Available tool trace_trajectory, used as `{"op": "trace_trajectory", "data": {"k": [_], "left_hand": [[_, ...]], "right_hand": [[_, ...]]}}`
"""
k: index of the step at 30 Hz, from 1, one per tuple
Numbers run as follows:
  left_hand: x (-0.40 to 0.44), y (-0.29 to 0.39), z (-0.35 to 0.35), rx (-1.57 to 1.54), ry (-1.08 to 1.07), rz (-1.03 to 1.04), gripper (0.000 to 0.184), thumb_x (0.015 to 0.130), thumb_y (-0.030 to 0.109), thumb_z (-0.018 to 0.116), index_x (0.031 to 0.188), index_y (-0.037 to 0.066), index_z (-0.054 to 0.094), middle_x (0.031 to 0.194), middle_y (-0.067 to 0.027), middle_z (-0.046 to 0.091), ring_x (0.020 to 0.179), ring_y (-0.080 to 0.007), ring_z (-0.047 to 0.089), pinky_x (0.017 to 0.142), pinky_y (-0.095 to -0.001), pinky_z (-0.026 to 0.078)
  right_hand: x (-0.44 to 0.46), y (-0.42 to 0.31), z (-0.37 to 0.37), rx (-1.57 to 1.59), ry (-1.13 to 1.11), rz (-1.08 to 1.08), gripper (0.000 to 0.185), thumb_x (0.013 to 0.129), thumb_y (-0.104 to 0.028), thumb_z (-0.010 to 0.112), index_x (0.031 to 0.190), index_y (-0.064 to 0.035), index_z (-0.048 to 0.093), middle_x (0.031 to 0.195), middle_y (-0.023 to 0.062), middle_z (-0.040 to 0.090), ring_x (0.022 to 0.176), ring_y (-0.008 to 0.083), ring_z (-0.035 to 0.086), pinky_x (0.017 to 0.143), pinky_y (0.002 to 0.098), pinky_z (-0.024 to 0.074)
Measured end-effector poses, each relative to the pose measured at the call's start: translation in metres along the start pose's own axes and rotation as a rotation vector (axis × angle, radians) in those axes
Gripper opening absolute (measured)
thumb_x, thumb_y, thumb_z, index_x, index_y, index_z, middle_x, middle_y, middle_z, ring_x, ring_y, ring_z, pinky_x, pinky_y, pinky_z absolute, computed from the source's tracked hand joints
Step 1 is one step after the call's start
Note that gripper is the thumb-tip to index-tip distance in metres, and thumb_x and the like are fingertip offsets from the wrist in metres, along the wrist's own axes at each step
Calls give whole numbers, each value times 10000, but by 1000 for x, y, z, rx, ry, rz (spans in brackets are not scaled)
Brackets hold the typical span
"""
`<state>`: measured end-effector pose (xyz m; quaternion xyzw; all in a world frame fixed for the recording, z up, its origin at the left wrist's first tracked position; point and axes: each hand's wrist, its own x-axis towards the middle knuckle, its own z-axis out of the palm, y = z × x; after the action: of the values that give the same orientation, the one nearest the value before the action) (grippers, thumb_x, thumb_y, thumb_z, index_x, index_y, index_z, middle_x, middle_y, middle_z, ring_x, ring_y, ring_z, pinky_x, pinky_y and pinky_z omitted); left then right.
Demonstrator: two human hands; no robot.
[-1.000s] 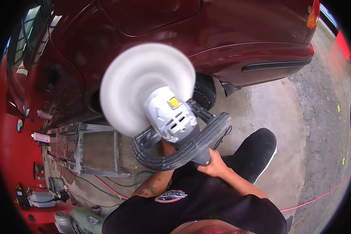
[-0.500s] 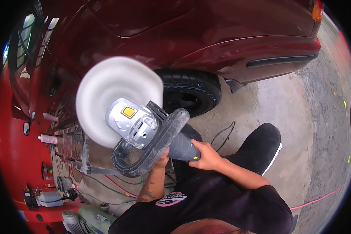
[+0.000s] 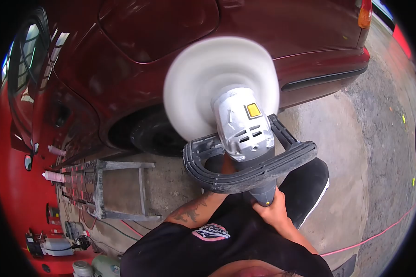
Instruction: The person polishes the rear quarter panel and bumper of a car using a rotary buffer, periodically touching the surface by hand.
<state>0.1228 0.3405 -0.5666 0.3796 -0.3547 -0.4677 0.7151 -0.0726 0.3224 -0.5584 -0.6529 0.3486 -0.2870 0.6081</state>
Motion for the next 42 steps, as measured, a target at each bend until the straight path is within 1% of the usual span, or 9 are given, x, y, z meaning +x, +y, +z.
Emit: {"op": "trace_trajectory", "data": {"k": [6,15,16,19,26,30,34,35,42], "left_hand": [[24,9,-2,168,-107,132,661,1035,392,595,1552,68,342,1462,-110,524,1312,-228,540,1095,-406,472],[79,156,82,195,-115,164,955,691,581,782,1297,-123,559,1216,-280,630,1047,-383,713,915,-456,597],[80,160,84,84,-135,202,746,717,485,849,1190,-63,669,1129,-200,723,942,-232,717,831,-332,582],[73,161,74,251,-120,192,919,712,579,760,1267,-130,575,1197,-271,638,1006,-362,723,858,-429,606],[21,122,36,192,20,192,606,775,326,804,1234,-44,665,1145,-195,716,1033,-252,698,866,-352,571],[4,119,28,82,62,206,622,756,306,771,1247,-55,646,1125,-203,711,1015,-263,699,855,-356,573],[-5,123,25,105,120,191,724,720,389,774,1240,-91,621,1084,-214,708,983,-283,712,848,-379,588],[-9,123,22,105,118,191,720,722,388,773,1237,-91,621,1084,-215,708,984,-285,713,850,-382,590],[-23,118,12,86,127,197,688,728,397,767,1220,-69,648,1090,-203,713,957,-258,714,847,-368,585]], "right_hand": [[9,-28,-2,22,11,-37,455,730,-46,746,1157,15,601,950,176,733,929,294,749,817,371,555],[42,-119,-11,-10,-148,-125,729,797,-205,850,1379,-17,452,1114,240,718,1077,417,701,906,448,541],[42,-123,-10,-1,-179,-107,765,802,-221,856,1405,-20,429,1129,244,713,1088,421,697,917,455,539],[39,-117,-4,16,-207,-159,801,806,-263,862,1421,-21,410,1151,242,710,1094,431,692,928,459,537],[62,-92,-51,-180,-689,-158,794,928,-442,723,1509,2,413,1374,301,574,1272,404,587,1076,466,450],[131,-132,-58,-702,245,-775,602,988,-262,634,1545,-138,439,1511,270,441,1368,448,455,1123,488,391],[211,-201,-31,-986,568,-1144,673,921,-322,705,1543,-297,450,1620,198,314,1442,469,352,1123,572,352],[223,-217,-23,-1054,714,-1252,564,940,-302,700,1472,-216,536,1493,202,483,1353,379,494,1082,492,420],[251,-254,2,-1050,616,-1177,613,971,-398,626,1538,-242,452,1655,183,237,1530,441,199,1156,713,232]]}}
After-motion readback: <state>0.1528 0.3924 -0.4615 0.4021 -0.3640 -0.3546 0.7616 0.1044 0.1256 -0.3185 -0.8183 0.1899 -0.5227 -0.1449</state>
